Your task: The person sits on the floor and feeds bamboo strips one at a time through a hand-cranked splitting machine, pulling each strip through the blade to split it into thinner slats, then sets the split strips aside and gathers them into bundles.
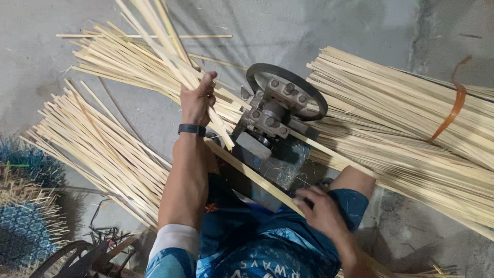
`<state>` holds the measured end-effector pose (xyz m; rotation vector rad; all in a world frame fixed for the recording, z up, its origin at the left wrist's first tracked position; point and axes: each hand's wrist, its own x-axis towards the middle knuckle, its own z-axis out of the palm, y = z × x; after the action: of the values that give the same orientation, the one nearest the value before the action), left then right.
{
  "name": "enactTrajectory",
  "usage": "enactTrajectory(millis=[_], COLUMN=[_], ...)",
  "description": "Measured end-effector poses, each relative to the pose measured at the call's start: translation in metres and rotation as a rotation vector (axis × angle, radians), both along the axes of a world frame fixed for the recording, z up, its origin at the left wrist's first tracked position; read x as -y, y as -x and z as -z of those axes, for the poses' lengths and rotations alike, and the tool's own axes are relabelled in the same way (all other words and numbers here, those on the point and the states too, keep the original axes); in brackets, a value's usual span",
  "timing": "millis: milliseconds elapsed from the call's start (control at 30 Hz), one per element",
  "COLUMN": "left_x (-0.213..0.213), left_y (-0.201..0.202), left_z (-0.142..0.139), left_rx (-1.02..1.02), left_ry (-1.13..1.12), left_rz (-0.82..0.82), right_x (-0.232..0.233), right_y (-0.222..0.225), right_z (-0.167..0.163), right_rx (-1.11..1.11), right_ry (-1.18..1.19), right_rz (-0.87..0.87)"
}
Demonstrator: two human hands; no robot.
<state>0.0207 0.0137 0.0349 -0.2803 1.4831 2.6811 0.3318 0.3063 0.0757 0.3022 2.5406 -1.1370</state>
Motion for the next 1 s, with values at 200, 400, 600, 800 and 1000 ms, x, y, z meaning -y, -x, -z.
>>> enactTrajectory(millis=[200, 400, 600, 800, 1000], left_x=[-0.017, -0.018, -0.016, 0.000, 0.020], left_y=[-0.005, -0.004, -0.001, 0.007, 0.009], left_z=[-0.009, -0.012, -0.008, 0.002, 0.003], left_rx=[0.021, 0.032, 0.056, 0.080, 0.110], left_ry=[0.006, 0.022, 0.025, -0.019, -0.222], left_rz=[0.052, 0.055, 0.028, -0.018, -0.160], right_x=[-0.010, -0.087, -0.182, -0.228, -0.214], right_y=[-0.023, -0.055, -0.096, -0.123, -0.100], right_z=[0.033, 0.032, 0.010, 0.002, 0.004], right_rx=[0.084, -0.137, -0.012, -0.252, -0.181], right_ry=[0.000, -0.134, -0.179, -0.236, -0.362], right_rz=[0.064, 0.096, 0.375, 0.334, 0.514])
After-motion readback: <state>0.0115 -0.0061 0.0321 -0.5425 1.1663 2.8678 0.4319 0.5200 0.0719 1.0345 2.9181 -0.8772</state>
